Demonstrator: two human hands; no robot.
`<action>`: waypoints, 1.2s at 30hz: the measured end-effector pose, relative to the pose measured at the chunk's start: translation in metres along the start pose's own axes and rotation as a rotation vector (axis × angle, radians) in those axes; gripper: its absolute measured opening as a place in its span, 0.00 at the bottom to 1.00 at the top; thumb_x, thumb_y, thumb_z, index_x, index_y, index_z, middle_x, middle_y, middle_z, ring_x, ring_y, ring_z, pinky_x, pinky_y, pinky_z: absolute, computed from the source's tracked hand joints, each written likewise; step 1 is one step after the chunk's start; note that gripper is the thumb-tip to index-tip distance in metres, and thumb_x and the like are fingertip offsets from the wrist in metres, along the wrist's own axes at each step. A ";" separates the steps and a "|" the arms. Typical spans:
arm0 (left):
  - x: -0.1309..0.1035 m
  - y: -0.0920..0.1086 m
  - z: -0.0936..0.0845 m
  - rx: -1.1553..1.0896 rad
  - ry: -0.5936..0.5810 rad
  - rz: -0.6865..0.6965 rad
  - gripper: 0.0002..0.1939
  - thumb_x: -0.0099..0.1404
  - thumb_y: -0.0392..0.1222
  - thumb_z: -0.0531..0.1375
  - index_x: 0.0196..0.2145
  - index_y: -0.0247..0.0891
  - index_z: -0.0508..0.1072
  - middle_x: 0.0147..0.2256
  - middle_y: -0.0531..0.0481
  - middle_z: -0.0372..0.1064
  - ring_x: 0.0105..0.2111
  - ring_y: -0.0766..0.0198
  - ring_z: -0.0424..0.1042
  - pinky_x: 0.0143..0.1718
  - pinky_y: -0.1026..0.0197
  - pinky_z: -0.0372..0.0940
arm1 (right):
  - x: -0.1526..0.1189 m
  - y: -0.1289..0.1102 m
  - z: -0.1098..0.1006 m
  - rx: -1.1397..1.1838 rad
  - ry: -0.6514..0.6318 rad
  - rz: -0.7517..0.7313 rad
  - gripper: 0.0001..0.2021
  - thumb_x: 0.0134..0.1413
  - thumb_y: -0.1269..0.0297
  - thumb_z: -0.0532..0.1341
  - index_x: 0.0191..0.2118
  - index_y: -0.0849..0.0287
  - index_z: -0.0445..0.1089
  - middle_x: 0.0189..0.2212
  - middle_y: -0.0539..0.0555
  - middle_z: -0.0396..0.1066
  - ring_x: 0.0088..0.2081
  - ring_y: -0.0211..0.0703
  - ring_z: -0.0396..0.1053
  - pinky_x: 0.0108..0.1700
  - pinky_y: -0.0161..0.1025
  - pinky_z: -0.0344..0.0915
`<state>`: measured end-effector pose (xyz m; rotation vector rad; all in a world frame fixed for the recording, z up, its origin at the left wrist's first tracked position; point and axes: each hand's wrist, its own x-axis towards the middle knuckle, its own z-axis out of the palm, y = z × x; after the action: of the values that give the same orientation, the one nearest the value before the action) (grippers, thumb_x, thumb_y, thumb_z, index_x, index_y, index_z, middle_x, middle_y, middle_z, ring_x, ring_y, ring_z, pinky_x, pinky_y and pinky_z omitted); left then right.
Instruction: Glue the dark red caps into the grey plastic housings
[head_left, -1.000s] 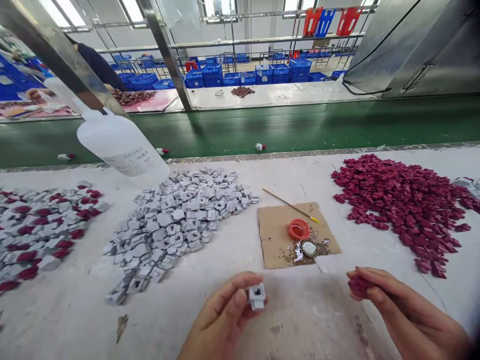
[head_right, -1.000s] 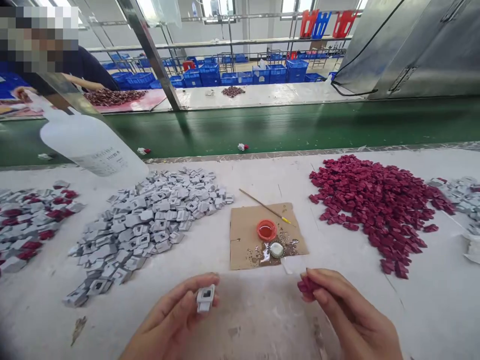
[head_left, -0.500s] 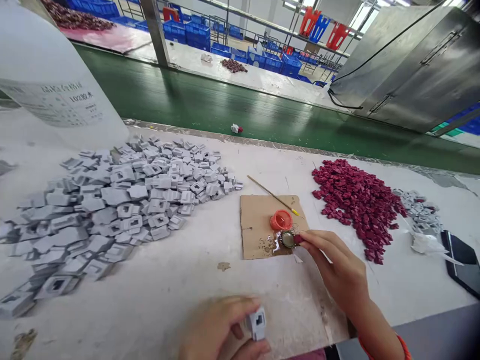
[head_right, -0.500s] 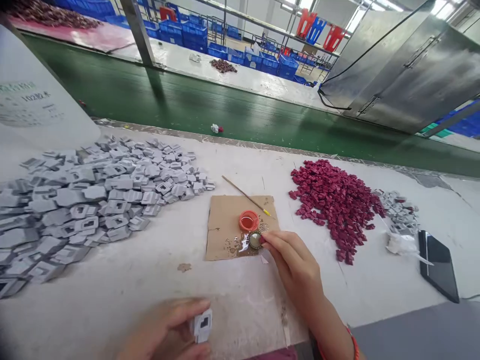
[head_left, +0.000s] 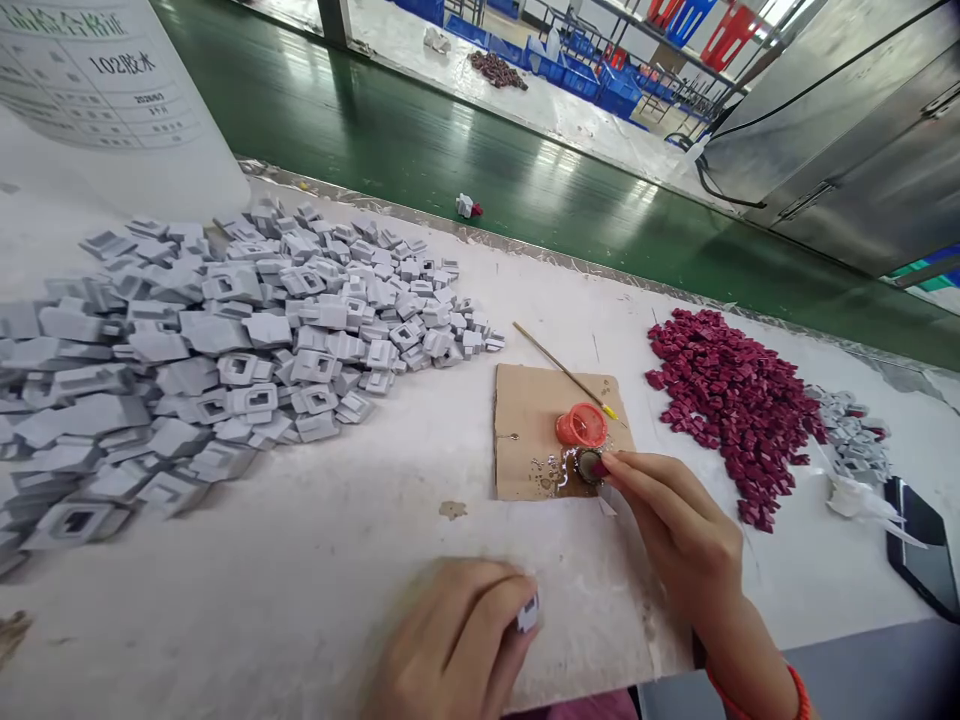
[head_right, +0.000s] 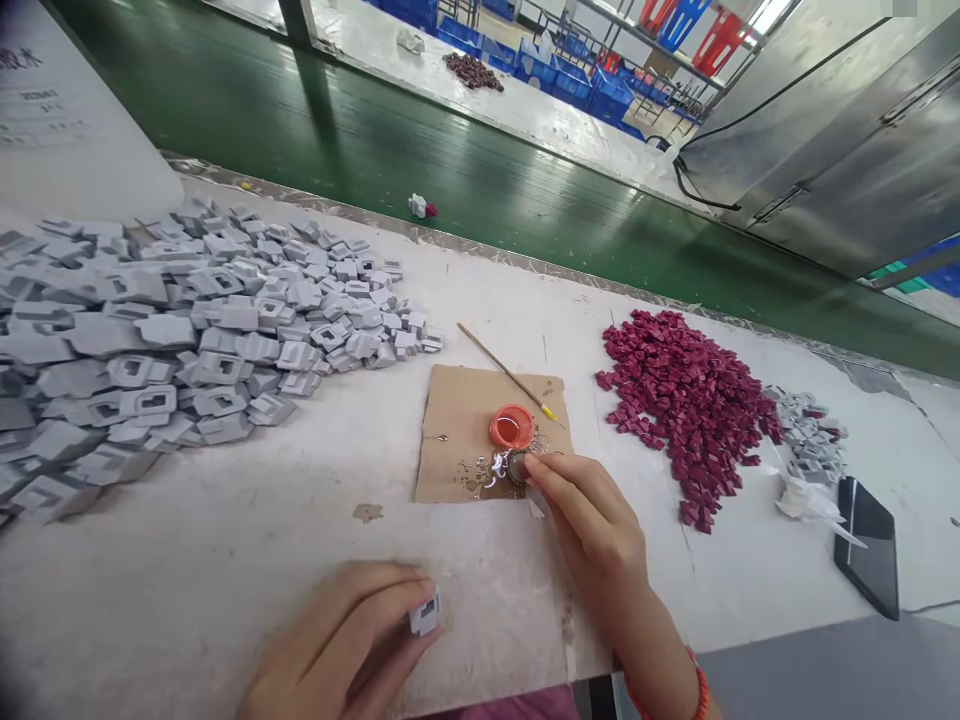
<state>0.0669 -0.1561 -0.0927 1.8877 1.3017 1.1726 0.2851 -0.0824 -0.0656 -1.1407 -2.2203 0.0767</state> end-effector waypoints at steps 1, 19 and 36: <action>0.000 0.000 0.000 0.001 0.002 0.004 0.08 0.67 0.29 0.55 0.41 0.38 0.71 0.36 0.51 0.73 0.37 0.67 0.72 0.42 0.68 0.66 | 0.000 0.000 0.000 -0.003 0.002 -0.001 0.24 0.56 0.85 0.58 0.55 0.56 0.67 0.43 0.57 0.71 0.44 0.43 0.70 0.42 0.40 0.72; 0.000 -0.004 0.000 0.026 -0.039 -0.053 0.07 0.63 0.32 0.61 0.37 0.38 0.67 0.30 0.51 0.68 0.33 0.60 0.67 0.34 0.59 0.65 | -0.018 -0.081 0.016 0.464 0.088 0.173 0.16 0.51 0.85 0.60 0.45 0.64 0.70 0.35 0.56 0.71 0.36 0.41 0.70 0.33 0.36 0.72; -0.004 -0.009 -0.002 0.102 -0.027 0.051 0.06 0.64 0.33 0.59 0.39 0.39 0.67 0.31 0.50 0.72 0.33 0.60 0.71 0.38 0.60 0.68 | -0.026 -0.087 0.025 0.418 -0.031 0.104 0.14 0.60 0.78 0.57 0.50 0.63 0.68 0.37 0.57 0.72 0.38 0.41 0.71 0.36 0.35 0.74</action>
<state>0.0602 -0.1563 -0.1003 2.0132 1.3288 1.1215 0.2203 -0.1504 -0.0706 -1.0208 -2.0386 0.5772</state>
